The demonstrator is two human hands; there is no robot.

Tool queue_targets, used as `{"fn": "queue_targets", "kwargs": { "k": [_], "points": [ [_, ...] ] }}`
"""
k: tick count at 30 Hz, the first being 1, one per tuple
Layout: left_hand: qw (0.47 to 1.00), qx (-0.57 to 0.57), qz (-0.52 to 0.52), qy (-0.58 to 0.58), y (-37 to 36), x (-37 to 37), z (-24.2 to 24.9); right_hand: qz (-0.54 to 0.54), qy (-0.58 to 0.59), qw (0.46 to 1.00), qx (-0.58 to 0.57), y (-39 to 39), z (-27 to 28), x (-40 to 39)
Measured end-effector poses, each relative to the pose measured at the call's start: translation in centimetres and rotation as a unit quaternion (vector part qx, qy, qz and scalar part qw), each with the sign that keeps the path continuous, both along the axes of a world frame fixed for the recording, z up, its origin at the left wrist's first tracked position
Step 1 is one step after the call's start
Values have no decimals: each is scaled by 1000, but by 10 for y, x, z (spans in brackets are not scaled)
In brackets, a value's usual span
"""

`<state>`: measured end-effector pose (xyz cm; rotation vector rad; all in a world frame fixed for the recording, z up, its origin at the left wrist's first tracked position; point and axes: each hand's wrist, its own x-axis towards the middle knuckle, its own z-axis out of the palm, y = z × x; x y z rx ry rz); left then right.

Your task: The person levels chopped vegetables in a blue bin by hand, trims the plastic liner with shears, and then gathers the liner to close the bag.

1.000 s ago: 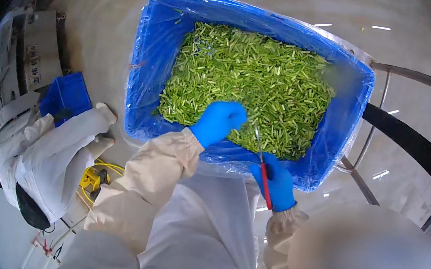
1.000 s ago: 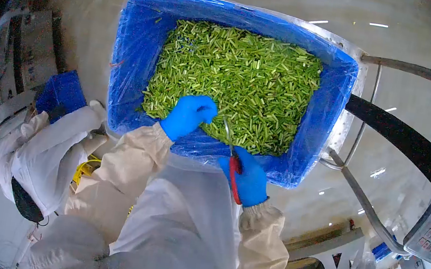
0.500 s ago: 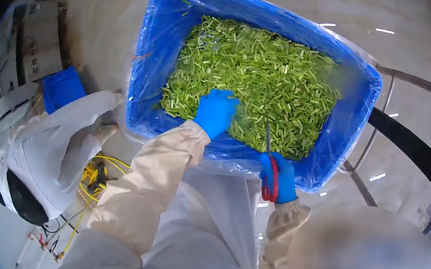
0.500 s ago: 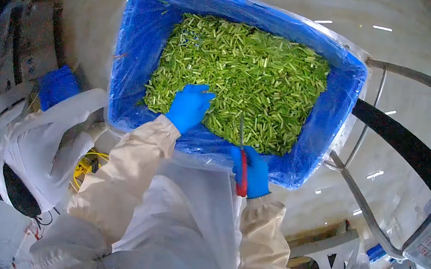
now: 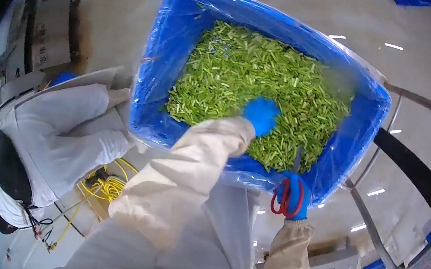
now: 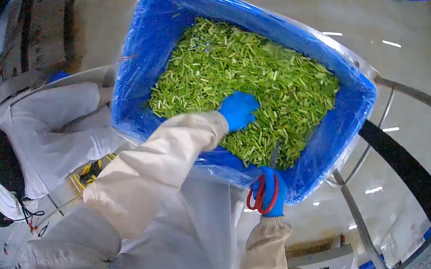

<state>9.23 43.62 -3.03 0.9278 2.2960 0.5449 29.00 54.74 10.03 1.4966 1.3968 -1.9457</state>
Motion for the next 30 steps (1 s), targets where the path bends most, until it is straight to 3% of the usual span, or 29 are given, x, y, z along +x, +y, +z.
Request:
{"fn": "queue_targets", "kwargs": {
  "k": [2, 3, 5, 6, 8, 12, 16, 18, 19, 21, 23, 25, 26, 27, 29, 30],
  "points": [
    [992, 12, -97, -78, 4, 3, 28, -68, -9, 997, -32, -1, 5, -2],
    [993, 9, -95, -75, -1, -2, 26, -66, -6, 997, -36, -1, 5, 0],
    [965, 137, -85, -209, -16, -20, 20, -65, -6, 996, -58, 2, 3, 3],
    [985, 129, -30, -112, -27, -40, 24, -82, -18, 995, -47, -1, 7, -4],
    [990, -53, 122, -47, -53, -89, 13, -89, -20, 994, -53, 0, 5, -3],
    [927, 71, 354, 106, -117, -167, -61, -101, 10, 994, -40, -1, -12, 14],
    [893, 206, 394, 71, -123, -231, -123, -75, 48, 996, 21, -16, 12, 11],
    [881, 237, 410, 13, -111, -240, -139, -86, 62, 983, 147, -32, 19, 12],
    [880, 239, 410, 9, -101, -242, -128, -88, 64, 976, 189, -36, 22, 9],
    [952, 65, 291, -67, -79, -247, -117, -50, 46, 978, 199, -38, 31, 4],
    [946, 98, 300, -76, -63, -240, -135, -17, 21, 976, 215, -38, 35, 4],
    [967, -36, 250, -18, -48, -238, -135, 49, -18, 966, 252, -35, 33, 7],
    [942, 88, 318, -52, -45, -235, -135, 45, -21, 967, 252, -32, 29, 12],
    [944, 85, 315, -53, -42, -231, -132, 41, 17, 978, 205, -26, 23, 20],
    [962, 152, 226, 4, -28, -216, -106, 30, 57, 985, 161, -23, 16, 19],
    [904, 158, 344, -197, -13, -198, -54, 24, 78, 986, 147, -23, 16, 14]
  ]
}}
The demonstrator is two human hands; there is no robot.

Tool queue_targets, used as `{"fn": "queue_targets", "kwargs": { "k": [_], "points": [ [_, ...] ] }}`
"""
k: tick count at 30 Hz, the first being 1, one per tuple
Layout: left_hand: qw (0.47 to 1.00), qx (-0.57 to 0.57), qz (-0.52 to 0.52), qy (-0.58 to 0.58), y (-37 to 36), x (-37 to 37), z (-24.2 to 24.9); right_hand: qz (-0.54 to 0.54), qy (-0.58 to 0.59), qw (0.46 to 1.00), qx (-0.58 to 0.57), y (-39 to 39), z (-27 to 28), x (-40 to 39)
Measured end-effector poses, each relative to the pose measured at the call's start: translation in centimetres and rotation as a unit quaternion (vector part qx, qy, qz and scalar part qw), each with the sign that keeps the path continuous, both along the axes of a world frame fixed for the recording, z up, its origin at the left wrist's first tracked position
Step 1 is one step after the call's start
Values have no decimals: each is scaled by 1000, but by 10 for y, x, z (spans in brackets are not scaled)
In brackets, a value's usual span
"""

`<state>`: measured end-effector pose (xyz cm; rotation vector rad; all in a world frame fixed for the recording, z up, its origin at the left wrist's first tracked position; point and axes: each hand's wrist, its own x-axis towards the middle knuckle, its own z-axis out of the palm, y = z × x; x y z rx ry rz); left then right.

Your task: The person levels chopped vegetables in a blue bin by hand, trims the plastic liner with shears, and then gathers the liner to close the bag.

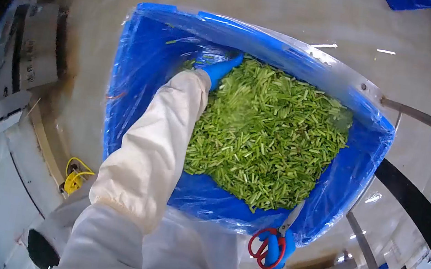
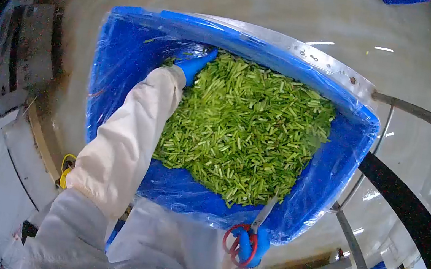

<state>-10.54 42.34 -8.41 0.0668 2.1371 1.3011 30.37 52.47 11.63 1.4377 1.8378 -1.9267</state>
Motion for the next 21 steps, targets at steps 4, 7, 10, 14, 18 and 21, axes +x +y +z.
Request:
{"fn": "queue_targets", "kwargs": {
  "k": [4, 7, 10, 14, 18, 21],
  "points": [
    [988, -11, -27, -150, 1, 6, -36, 34, -24, 999, 30, 1, -3, 8],
    [943, -68, -22, -325, 7, 14, -36, -1, 3, 999, 39, -12, -8, 2],
    [888, -90, -377, -247, 35, 31, -63, -15, 3, 984, 178, -20, -24, 24],
    [797, 107, -544, -239, 63, 83, 24, -61, 34, 994, 85, -15, -11, -8],
    [770, 13, -634, 70, 7, 130, 101, -138, 44, 989, 29, -15, 5, -20],
    [721, -96, -653, 211, -52, 147, 136, -116, 35, 992, 28, -15, 15, -16]
  ]
}}
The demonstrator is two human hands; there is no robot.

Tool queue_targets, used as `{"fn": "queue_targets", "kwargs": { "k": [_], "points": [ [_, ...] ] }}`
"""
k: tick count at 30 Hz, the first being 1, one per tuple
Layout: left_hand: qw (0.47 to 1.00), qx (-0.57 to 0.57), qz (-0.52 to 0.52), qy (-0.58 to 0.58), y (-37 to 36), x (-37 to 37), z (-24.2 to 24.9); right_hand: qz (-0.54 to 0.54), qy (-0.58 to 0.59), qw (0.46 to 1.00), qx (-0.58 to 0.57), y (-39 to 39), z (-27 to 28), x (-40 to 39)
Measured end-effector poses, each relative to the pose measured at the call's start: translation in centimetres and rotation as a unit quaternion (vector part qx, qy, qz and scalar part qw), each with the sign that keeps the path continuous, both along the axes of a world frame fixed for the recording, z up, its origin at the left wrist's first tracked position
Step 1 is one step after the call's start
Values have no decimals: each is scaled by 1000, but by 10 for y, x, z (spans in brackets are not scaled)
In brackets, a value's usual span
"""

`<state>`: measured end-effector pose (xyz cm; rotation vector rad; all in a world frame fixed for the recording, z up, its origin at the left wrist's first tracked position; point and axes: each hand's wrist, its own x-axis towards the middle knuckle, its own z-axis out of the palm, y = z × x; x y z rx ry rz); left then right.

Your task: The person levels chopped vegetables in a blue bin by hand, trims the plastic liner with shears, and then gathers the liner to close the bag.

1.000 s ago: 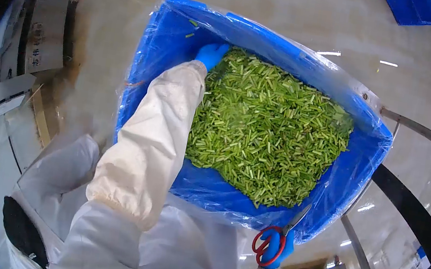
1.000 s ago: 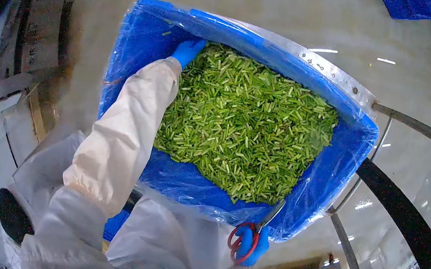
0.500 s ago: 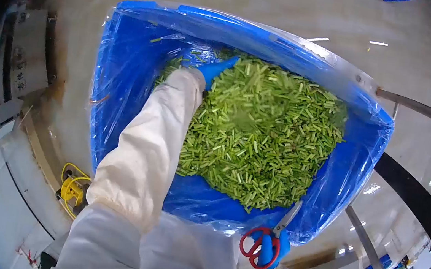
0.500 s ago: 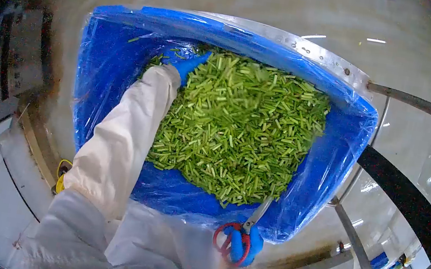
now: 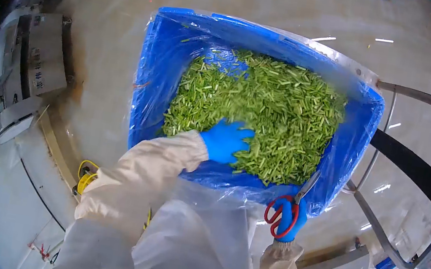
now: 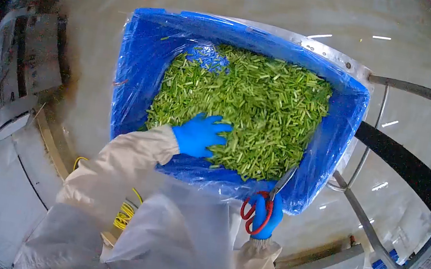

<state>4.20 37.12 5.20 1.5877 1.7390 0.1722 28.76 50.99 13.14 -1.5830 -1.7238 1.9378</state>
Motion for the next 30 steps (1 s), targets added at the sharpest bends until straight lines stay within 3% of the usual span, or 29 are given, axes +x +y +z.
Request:
{"fn": "queue_targets", "kwargs": {
  "k": [2, 5, 7, 10, 11, 12, 14, 18, 21, 23, 26, 30],
  "points": [
    [999, -25, 3, 38, -36, 6, 10, -31, 4, 999, -25, -2, 6, -2],
    [995, -55, 87, -6, -80, 5, 19, -6, -12, 1000, -25, -1, 12, 4],
    [979, -50, 164, -111, -104, 2, 20, -24, -14, 999, -37, -3, 17, 3],
    [980, -19, 188, -67, -116, -13, 31, 14, -18, 999, -32, 1, 16, 15],
    [973, -120, 195, -30, -110, -25, 39, 15, -19, 999, -33, 2, 15, 19],
    [972, -122, 196, -31, -110, -28, 39, 22, -17, 999, -20, 3, 15, 21],
    [916, -90, 384, 68, -114, -34, 38, 30, -14, 999, -9, 3, 14, 23],
    [913, -49, 394, 92, -137, -38, 10, 13, -21, 998, -51, 2, 17, 23],
    [910, -142, 382, 80, -138, -36, 15, 11, -21, 997, -68, 2, 18, 22],
    [908, -31, 403, 113, -145, -32, 2, 12, -16, 997, -76, 1, 18, 20],
    [902, -107, 405, 106, -135, -38, -10, 15, -10, 998, -67, 0, 18, 19],
    [907, -102, 393, 111, -127, -36, -41, 32, -25, 997, -72, -2, 22, 14]
  ]
}}
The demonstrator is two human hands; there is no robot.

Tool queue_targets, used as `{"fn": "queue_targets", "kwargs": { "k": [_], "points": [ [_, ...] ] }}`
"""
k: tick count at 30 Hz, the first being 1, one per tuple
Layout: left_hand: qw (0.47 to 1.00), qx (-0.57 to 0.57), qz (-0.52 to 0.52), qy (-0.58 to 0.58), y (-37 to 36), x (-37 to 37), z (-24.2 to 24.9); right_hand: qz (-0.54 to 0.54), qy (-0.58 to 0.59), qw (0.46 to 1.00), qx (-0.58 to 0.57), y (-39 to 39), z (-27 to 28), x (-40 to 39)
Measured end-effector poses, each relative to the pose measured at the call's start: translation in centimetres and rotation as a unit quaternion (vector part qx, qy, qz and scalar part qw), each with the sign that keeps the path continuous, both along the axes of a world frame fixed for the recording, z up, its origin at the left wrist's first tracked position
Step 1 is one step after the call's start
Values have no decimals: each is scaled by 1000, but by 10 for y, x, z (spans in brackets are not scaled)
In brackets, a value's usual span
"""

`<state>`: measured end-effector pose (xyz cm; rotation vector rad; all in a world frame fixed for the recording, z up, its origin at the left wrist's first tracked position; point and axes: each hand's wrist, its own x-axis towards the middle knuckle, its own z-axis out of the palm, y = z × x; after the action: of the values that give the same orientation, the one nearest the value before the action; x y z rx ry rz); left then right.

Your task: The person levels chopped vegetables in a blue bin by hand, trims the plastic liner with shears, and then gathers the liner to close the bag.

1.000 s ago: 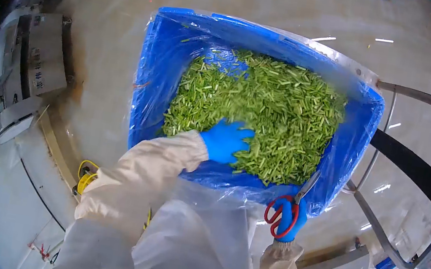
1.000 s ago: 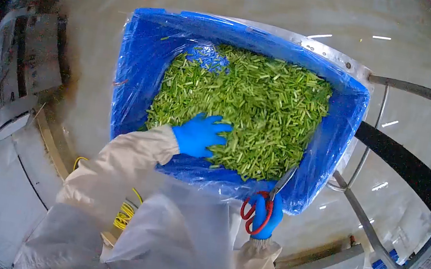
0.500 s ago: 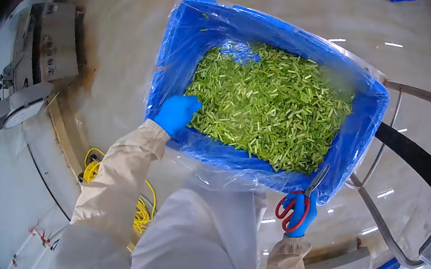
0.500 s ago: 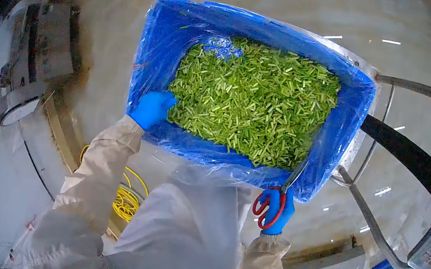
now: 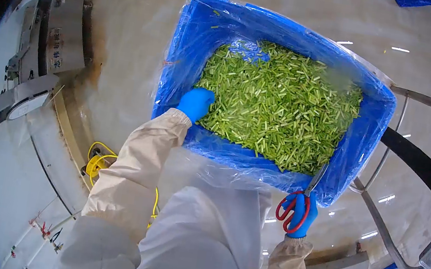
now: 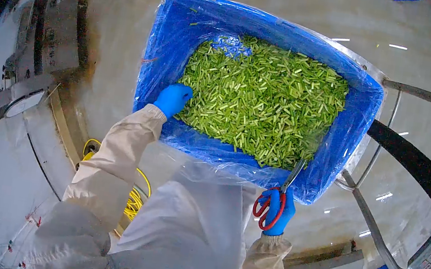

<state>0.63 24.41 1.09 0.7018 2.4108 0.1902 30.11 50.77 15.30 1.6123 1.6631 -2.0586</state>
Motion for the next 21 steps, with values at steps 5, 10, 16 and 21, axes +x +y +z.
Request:
{"fn": "queue_targets", "kwargs": {
  "k": [5, 10, 16, 21],
  "points": [
    [982, 170, -76, 5, 22, 15, -3, -1, -17, 1000, -4, 0, -1, 2],
    [983, 6, -172, -69, 28, 27, 1, -39, -6, 999, -24, 2, 8, -9],
    [987, 119, -105, 9, 28, 39, 27, -58, -3, 998, -20, 11, -4, 0],
    [985, 152, -70, -27, 69, 21, 12, -28, -7, 999, 20, 22, -33, 19]
  ]
}}
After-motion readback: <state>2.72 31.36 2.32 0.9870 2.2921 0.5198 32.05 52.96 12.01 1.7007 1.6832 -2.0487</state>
